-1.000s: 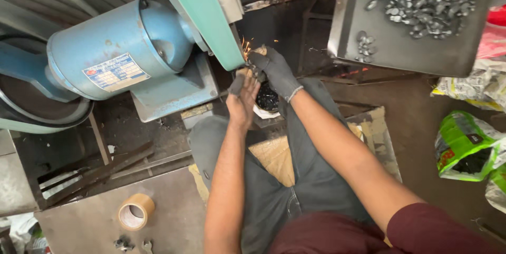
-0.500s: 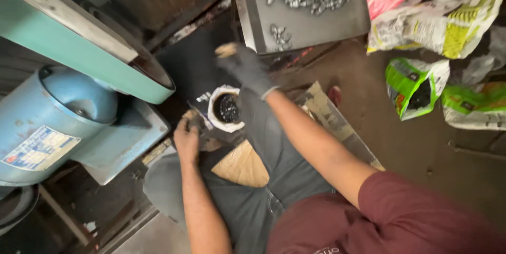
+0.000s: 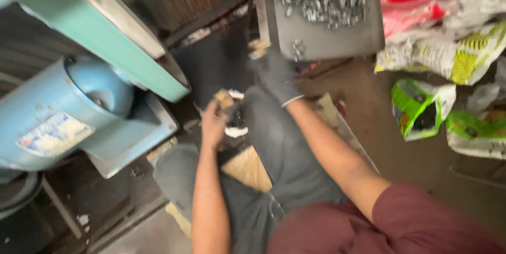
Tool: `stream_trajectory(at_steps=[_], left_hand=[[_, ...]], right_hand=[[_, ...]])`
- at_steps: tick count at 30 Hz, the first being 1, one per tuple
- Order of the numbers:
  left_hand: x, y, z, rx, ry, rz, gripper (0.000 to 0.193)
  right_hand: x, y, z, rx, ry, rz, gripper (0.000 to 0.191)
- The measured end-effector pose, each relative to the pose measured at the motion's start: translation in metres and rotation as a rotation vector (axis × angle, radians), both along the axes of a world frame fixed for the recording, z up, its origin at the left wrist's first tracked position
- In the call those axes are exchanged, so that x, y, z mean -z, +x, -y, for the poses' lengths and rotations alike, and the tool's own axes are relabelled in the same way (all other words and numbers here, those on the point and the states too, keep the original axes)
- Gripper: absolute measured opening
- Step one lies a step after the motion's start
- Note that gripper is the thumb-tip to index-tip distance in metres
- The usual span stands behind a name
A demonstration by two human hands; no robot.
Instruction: The person sits on the floor at a bench grinder and grinds small metal workpieces against the spinning wheel, producing sparks, then places the ground pieces onto a metal tray holding many similar finished parts, repeating the cycle with new pieces.
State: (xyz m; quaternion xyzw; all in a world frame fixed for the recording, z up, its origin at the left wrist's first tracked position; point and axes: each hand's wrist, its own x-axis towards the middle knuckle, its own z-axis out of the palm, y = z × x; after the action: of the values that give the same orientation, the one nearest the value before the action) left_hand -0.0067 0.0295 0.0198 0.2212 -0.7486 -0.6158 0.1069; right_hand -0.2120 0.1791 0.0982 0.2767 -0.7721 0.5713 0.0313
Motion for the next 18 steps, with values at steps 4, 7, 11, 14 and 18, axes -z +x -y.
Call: stream_trajectory(at_steps=[4, 7, 11, 14, 18], left_hand=[[-0.003, 0.009, 0.001, -0.269, 0.505, -0.079, 0.050], [-0.004, 0.016, 0.005, -0.370, 0.555, -0.120, 0.054], [-0.006, 0.024, 0.012, -0.279, 0.254, -0.276, 0.070], [-0.006, 0.028, 0.018, -0.284, 0.232, -0.390, 0.072], [-0.006, 0.031, 0.027, -0.381, 0.069, -0.249, 0.044]], right_hand=[[0.007, 0.103, 0.011, -0.264, 0.332, -0.014, 0.038], [0.017, 0.122, 0.012, -0.468, 0.108, -0.148, 0.051], [0.017, 0.098, 0.016, -0.612, 0.112, -0.016, 0.035], [0.011, 0.087, 0.024, -0.782, 0.146, -0.054, 0.027], [0.012, 0.095, 0.040, -0.823, 0.246, 0.357, 0.029]])
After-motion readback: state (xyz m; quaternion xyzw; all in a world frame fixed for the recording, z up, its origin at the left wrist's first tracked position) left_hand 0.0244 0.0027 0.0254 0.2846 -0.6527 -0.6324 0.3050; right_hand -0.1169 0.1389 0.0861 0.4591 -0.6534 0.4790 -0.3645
